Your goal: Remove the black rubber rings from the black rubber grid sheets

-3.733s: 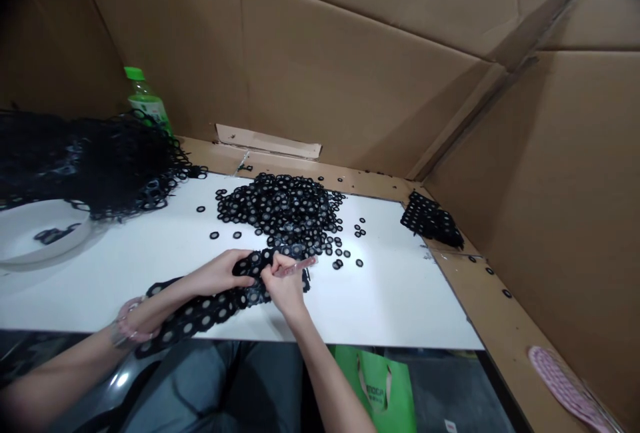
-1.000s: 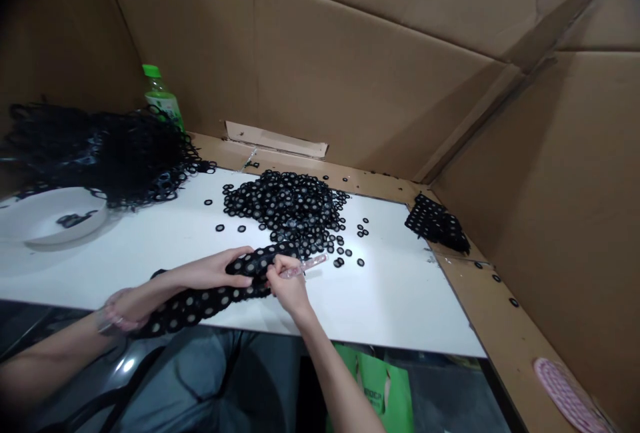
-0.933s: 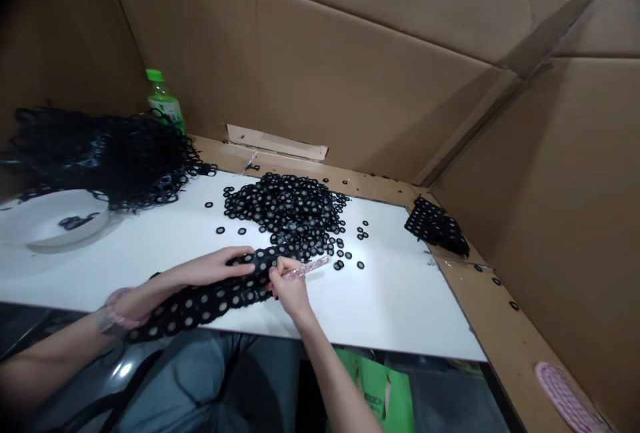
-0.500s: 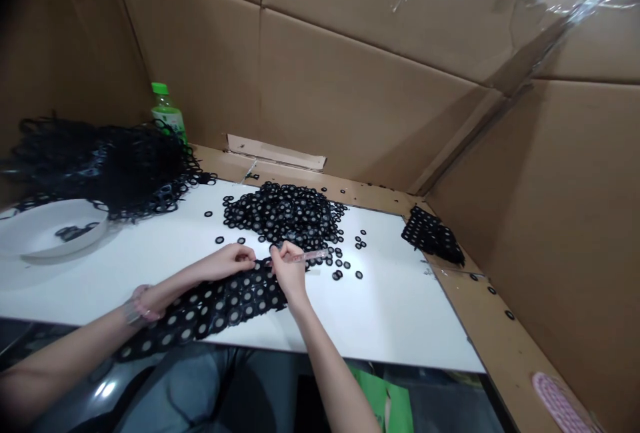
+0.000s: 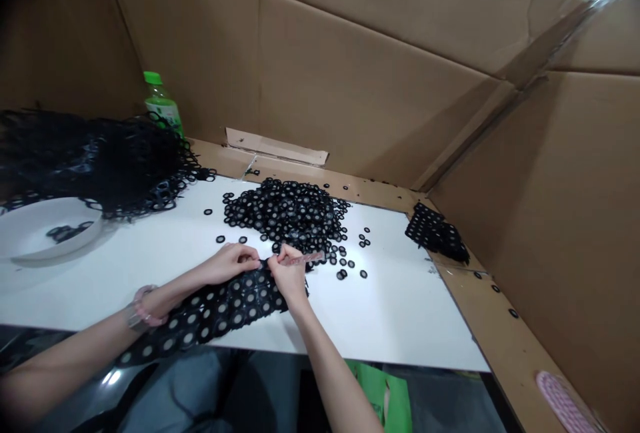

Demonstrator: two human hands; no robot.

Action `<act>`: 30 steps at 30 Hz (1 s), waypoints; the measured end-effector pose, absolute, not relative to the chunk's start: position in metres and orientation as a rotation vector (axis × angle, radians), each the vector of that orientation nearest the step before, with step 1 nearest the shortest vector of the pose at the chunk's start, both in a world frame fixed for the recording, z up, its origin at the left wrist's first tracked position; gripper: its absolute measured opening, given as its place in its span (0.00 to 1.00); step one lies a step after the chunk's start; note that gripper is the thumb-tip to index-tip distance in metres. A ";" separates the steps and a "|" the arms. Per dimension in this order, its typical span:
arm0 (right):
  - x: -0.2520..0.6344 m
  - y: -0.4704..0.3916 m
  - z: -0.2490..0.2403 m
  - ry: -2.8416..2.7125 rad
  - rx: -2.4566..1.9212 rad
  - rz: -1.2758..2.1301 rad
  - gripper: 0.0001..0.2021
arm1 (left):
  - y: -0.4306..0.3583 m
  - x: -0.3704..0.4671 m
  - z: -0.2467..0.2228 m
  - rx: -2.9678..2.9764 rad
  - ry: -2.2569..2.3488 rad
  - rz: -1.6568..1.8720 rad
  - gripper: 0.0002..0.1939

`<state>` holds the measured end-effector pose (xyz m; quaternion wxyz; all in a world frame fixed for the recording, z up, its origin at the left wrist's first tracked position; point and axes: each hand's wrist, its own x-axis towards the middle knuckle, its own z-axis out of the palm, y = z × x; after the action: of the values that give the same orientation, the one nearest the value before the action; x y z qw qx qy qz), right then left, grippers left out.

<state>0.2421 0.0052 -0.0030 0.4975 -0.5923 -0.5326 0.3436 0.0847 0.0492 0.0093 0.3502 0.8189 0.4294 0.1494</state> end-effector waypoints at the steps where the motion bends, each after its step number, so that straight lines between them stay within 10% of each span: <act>1: 0.242 0.005 -0.004 -1.311 -1.440 0.811 0.12 | 0.049 0.085 0.009 2.114 1.103 0.393 0.14; 30: 0.252 -0.004 -0.007 -1.190 -1.322 0.852 0.16 | 0.044 0.096 0.012 2.233 1.159 0.139 0.23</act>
<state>0.2522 -0.0038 -0.0070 0.5518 -0.5591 -0.5032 0.3602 0.0959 0.0437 0.0123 0.3061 0.8437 0.4379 0.0524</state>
